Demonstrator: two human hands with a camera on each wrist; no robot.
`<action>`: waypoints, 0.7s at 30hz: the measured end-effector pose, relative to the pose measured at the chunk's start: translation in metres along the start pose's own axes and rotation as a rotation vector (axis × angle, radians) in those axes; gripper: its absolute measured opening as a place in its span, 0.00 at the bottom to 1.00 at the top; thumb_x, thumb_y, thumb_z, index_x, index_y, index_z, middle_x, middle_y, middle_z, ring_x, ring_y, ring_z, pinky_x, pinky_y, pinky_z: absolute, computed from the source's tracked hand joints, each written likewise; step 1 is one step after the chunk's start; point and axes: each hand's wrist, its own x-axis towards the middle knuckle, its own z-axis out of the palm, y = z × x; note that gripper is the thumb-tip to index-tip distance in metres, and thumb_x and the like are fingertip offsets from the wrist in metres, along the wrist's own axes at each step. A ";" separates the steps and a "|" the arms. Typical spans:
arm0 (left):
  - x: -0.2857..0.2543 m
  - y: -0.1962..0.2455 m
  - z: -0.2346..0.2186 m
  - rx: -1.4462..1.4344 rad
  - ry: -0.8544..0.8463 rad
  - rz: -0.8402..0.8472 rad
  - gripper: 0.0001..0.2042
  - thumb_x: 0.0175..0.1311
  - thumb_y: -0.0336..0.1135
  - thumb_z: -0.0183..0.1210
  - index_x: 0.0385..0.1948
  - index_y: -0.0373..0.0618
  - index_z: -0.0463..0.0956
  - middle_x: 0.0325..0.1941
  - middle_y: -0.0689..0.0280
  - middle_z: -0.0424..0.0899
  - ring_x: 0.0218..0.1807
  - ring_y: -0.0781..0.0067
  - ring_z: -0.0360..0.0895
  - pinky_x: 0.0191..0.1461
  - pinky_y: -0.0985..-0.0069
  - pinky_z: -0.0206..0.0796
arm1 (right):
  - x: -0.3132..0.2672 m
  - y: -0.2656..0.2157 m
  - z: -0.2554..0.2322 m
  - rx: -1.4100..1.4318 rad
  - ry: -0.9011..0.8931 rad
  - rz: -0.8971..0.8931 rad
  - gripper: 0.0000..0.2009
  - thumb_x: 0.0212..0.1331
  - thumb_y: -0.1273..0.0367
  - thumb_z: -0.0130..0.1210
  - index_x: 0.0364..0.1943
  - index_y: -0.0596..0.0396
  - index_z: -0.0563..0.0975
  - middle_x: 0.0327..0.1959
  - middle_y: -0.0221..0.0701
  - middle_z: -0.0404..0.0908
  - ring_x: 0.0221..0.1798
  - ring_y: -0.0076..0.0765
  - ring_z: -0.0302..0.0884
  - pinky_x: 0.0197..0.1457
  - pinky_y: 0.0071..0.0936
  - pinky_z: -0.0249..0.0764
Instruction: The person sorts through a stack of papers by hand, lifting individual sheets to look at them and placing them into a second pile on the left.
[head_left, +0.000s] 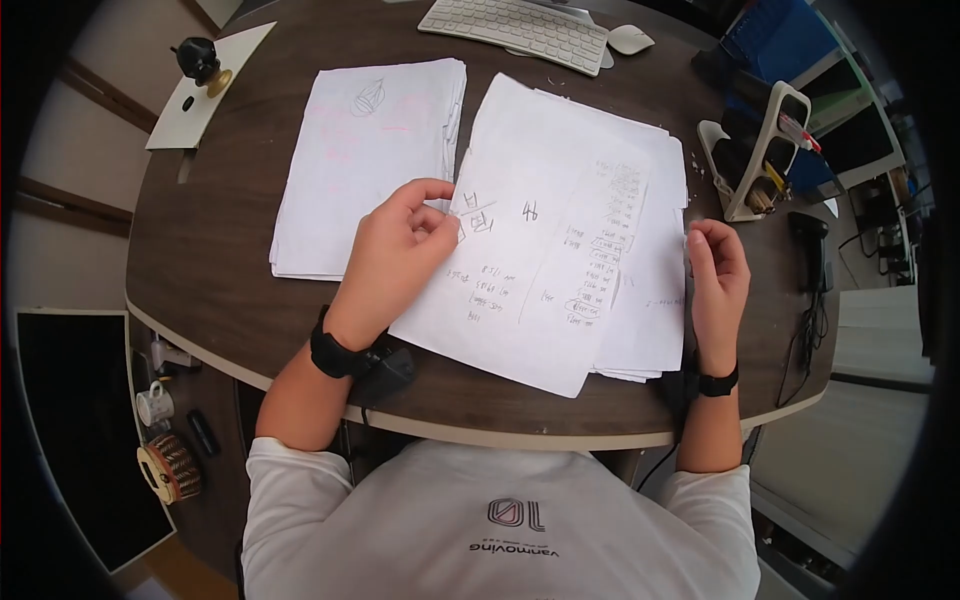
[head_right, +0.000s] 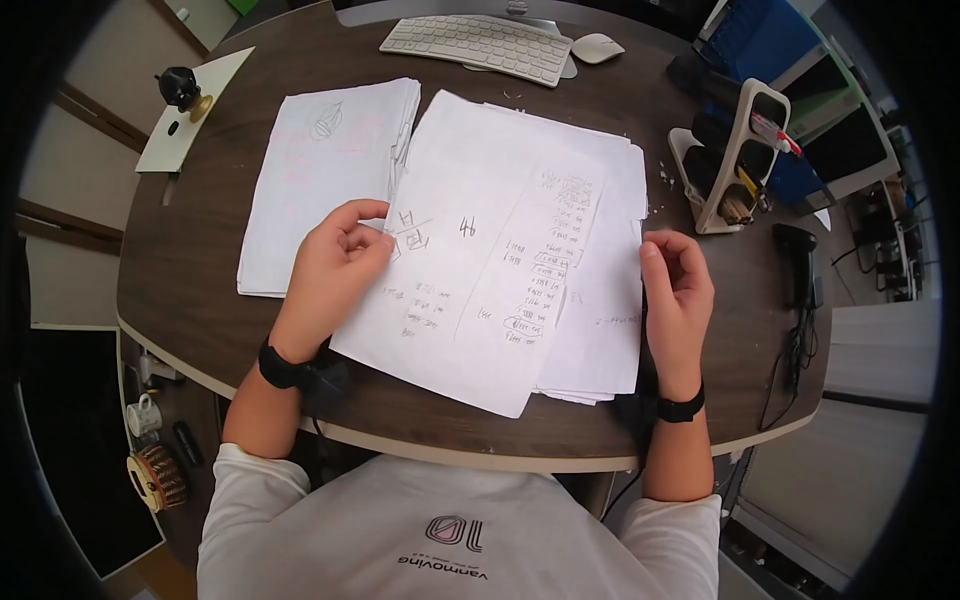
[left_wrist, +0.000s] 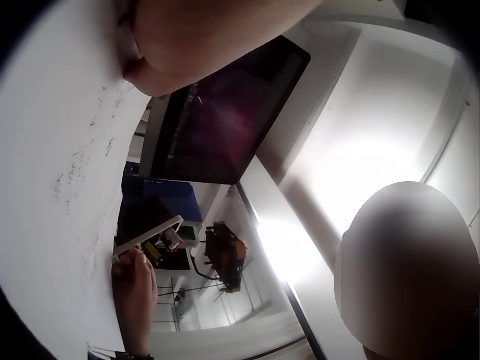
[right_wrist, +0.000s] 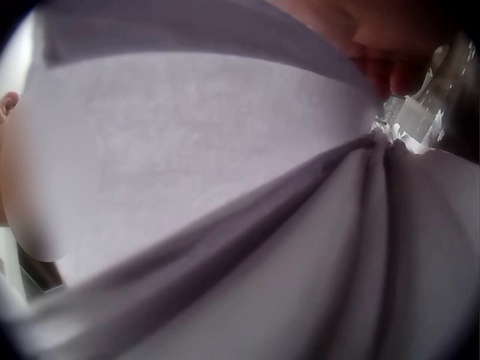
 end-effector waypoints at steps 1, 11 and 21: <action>0.000 -0.001 0.000 0.002 -0.001 0.002 0.13 0.70 0.27 0.60 0.53 0.34 0.77 0.31 0.70 0.84 0.34 0.87 0.76 0.40 0.86 0.68 | 0.001 0.002 0.000 0.002 0.002 -0.001 0.10 0.72 0.69 0.59 0.50 0.59 0.79 0.35 0.23 0.77 0.36 0.16 0.70 0.42 0.16 0.67; 0.017 0.005 -0.102 -0.133 0.303 0.163 0.17 0.76 0.29 0.56 0.61 0.30 0.72 0.42 0.68 0.85 0.41 0.85 0.80 0.49 0.85 0.73 | 0.001 0.000 0.001 -0.366 -0.106 0.094 0.31 0.58 0.63 0.73 0.64 0.62 0.75 0.27 0.23 0.69 0.31 0.20 0.65 0.34 0.21 0.65; 0.041 -0.055 -0.152 0.252 0.364 0.037 0.10 0.72 0.31 0.58 0.46 0.31 0.80 0.36 0.69 0.84 0.36 0.85 0.75 0.42 0.82 0.68 | -0.001 0.000 0.002 -0.336 -0.115 0.091 0.32 0.58 0.65 0.73 0.64 0.64 0.75 0.27 0.23 0.70 0.31 0.19 0.66 0.34 0.21 0.65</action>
